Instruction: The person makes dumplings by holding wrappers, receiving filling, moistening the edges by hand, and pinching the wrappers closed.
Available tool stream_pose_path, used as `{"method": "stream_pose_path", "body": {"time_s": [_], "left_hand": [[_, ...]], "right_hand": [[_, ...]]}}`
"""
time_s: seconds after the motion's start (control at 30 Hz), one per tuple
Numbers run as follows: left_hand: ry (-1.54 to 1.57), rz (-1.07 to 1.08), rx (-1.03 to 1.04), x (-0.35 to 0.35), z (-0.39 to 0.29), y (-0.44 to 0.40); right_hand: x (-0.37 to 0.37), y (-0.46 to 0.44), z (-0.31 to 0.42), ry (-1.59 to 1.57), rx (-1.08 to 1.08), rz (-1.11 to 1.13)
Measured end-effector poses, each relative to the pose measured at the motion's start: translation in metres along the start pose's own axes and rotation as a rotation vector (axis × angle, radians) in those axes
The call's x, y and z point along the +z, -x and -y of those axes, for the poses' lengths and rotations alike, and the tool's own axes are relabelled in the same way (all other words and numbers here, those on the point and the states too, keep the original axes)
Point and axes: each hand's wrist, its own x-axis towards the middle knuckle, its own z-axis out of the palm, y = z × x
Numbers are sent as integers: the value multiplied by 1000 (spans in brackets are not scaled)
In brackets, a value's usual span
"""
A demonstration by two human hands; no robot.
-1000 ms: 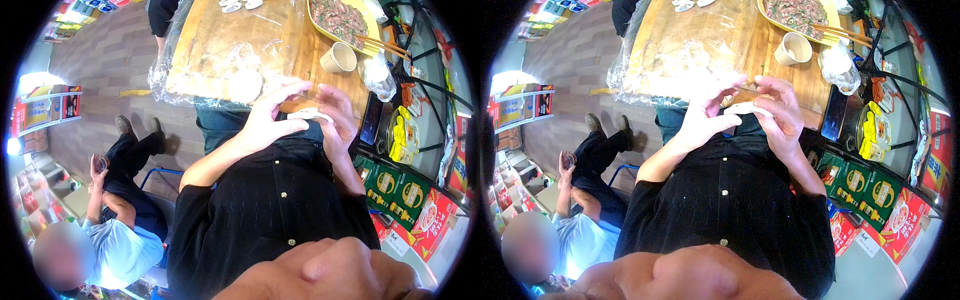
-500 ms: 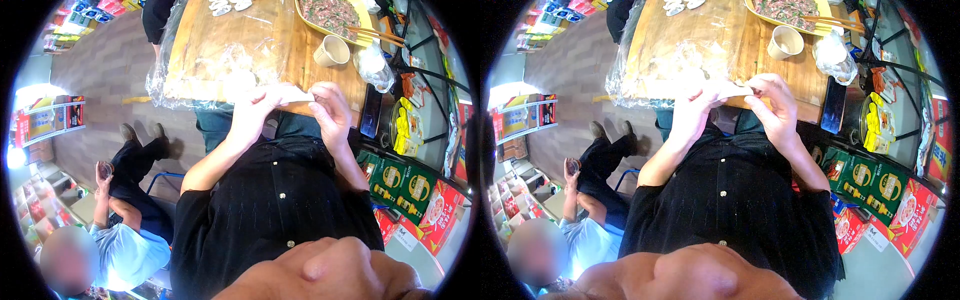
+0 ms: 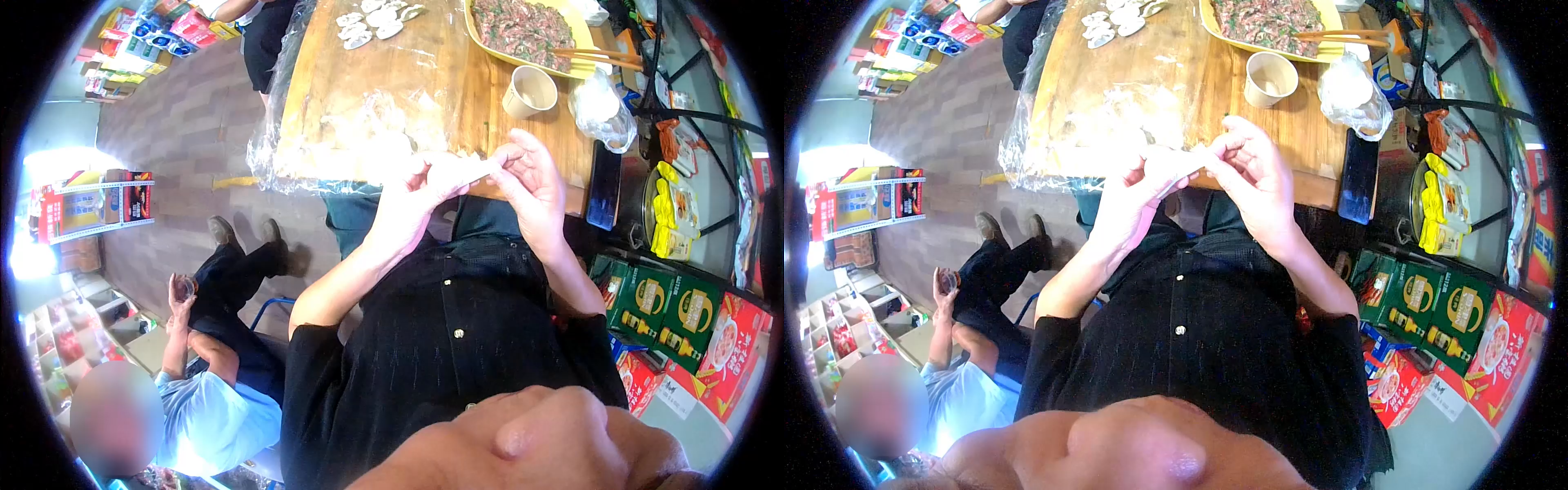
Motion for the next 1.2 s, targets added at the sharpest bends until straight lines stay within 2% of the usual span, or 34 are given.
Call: {"method": "stream_pose_path", "body": {"time_s": [0.1, 0.3, 0.4, 0.47, 0.5, 0.57, 0.6, 0.7, 0.9, 1.03, 1.2], "left_hand": [[49, 37, -5, 4, -3, -1], [-127, 18, -133, 8, -13, -6], [-176, 9, -120, 7, -11, -9], [-250, -1, -94, 8, -12, -12], [-251, -7, -95, 8, -11, -12], [-375, -35, -104, 7, -10, -12], [-379, -44, -95, 7, -9, -12], [-700, 35, 162, 4, -6, -14], [-696, 88, 191, 12, -20, -10], [-668, 92, 225, 12, -21, -9], [-687, 199, 182, 4, -26, -10]], "right_hand": [[-5, 2, -1, -70, 21, 37], [-3, 3, 2, 1, -3, 71], [-3, 5, 0, 123, -74, 46], [-5, 4, -2, 356, -223, 46], [-6, 4, -3, 352, -219, 50], [-8, 3, -5, 497, -366, 90], [-8, 3, -4, 490, -373, 99], [-7, 0, -5, 619, -491, 112], [-4, 4, -4, 552, -340, 5], [-1, 5, -6, 503, -374, 6], [2, 3, -8, 481, -370, 15]]}}
